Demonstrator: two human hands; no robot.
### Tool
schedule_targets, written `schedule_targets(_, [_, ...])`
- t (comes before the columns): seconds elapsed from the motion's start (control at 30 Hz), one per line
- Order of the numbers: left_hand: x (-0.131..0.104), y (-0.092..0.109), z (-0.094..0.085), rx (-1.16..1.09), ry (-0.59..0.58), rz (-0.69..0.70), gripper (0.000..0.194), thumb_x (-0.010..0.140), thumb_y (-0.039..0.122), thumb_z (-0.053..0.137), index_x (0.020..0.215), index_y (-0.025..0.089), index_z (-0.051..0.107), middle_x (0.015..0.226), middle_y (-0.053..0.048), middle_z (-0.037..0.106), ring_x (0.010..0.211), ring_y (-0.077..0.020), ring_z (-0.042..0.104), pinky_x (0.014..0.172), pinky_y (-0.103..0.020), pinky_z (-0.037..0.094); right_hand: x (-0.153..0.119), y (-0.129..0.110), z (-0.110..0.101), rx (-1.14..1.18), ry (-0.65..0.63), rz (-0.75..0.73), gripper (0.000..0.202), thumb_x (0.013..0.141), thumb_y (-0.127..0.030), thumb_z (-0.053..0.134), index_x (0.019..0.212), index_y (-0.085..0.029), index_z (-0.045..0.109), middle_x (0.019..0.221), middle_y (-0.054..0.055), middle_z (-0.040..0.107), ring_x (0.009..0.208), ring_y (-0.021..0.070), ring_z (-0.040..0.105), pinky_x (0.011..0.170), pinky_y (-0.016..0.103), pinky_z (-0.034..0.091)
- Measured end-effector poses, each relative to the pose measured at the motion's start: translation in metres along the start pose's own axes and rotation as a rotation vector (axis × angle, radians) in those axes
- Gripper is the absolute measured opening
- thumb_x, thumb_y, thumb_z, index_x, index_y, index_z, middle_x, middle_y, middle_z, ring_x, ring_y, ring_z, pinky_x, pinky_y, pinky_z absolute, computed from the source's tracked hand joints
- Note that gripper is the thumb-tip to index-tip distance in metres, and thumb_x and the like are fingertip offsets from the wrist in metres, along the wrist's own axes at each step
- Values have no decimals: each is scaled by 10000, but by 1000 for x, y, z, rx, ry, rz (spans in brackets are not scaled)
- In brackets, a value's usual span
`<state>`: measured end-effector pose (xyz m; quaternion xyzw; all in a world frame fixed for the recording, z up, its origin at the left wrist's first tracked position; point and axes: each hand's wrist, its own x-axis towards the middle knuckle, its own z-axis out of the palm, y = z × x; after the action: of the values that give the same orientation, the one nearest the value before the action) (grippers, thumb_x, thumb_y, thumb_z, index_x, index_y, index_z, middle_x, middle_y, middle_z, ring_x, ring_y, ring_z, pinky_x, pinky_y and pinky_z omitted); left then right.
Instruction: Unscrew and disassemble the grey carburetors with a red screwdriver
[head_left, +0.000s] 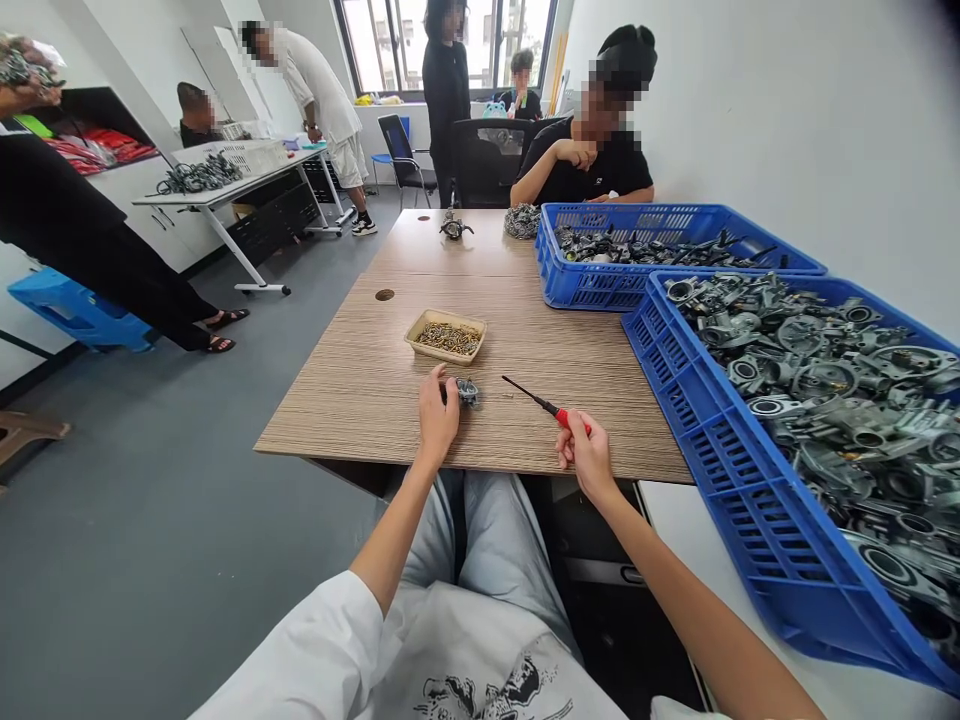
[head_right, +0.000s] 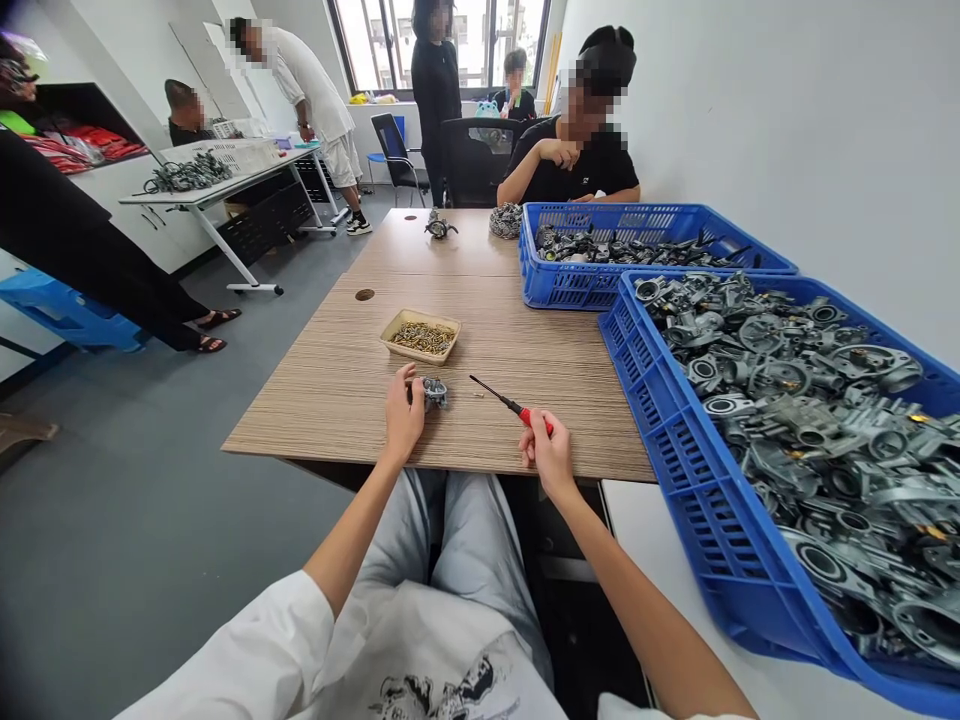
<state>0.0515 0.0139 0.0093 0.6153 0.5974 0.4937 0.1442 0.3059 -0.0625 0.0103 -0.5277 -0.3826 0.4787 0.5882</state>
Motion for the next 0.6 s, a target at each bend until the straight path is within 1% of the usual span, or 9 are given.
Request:
schedule_targets(0.03, [0, 0, -1, -7, -22, 34, 317, 1096, 356, 384, 1276, 240, 618, 1287, -102, 695, 1201, -247, 625, 1084, -404, 461, 0, 0, 0, -3, -2, 1, 477, 916, -690, 678, 829, -243, 537, 512, -67, 569, 343, 78, 369, 302, 183, 394])
schedule_targets(0.1, [0, 1, -3, 14, -44, 44, 300, 1098, 344, 376, 1132, 247, 659, 1157, -87, 731, 1129, -252, 640, 1053, -407, 470, 0, 0, 0, -11, -5, 3, 472, 915, -688, 679, 836, -241, 549, 514, -66, 568, 346, 80, 367, 305, 186, 400])
schedule_targets(0.17, [1, 1, -4, 34, -45, 0, 299, 1099, 357, 381, 1045, 251, 655, 1082, -80, 739, 1070, -257, 650, 1007, -406, 485, 0, 0, 0, -22, -6, 5, 480, 907, -696, 681, 836, -235, 567, 515, -62, 565, 349, 80, 366, 304, 189, 400])
schedule_targets(0.27, [2, -1, -2, 53, -62, -78, 360, 1118, 393, 322, 976, 255, 622, 1008, -75, 728, 1003, -249, 666, 932, -385, 502, 1, 1, -1, -45, -14, 10, 525, 896, -727, 669, 805, -213, 611, 507, -44, 560, 347, 80, 372, 295, 194, 390])
schedule_targets(0.33, [2, -3, 0, 95, -86, -95, 391, 1122, 428, 307, 940, 253, 605, 982, -80, 721, 990, -254, 670, 918, -388, 499, 1, 1, -1, -60, -24, 12, 557, 895, -735, 664, 768, -194, 639, 499, -26, 564, 348, 78, 378, 291, 194, 383])
schedule_targets(0.43, [1, -6, 2, 122, -140, -67, 362, 1113, 472, 345, 1017, 249, 614, 1043, -91, 736, 1039, -273, 673, 952, -418, 492, 0, -2, 0, -73, -51, 15, 561, 903, -719, 671, 754, -179, 665, 506, -14, 574, 358, 79, 399, 300, 195, 388])
schedule_targets(0.53, [0, -9, 4, 57, -205, -24, 333, 1107, 474, 372, 1174, 244, 604, 1141, -93, 746, 1103, -270, 679, 994, -429, 494, -1, -5, 0, -78, -77, 8, 550, 912, -715, 667, 781, -181, 674, 517, -27, 561, 362, 78, 406, 310, 197, 394])
schedule_targets(0.6, [-1, -10, 5, 28, -227, 2, 346, 1106, 469, 379, 1234, 234, 600, 1204, -103, 742, 1145, -267, 676, 1027, -433, 487, -2, -6, 0, -97, -101, -12, 538, 910, -713, 671, 796, -188, 670, 531, -36, 556, 363, 78, 415, 318, 197, 398])
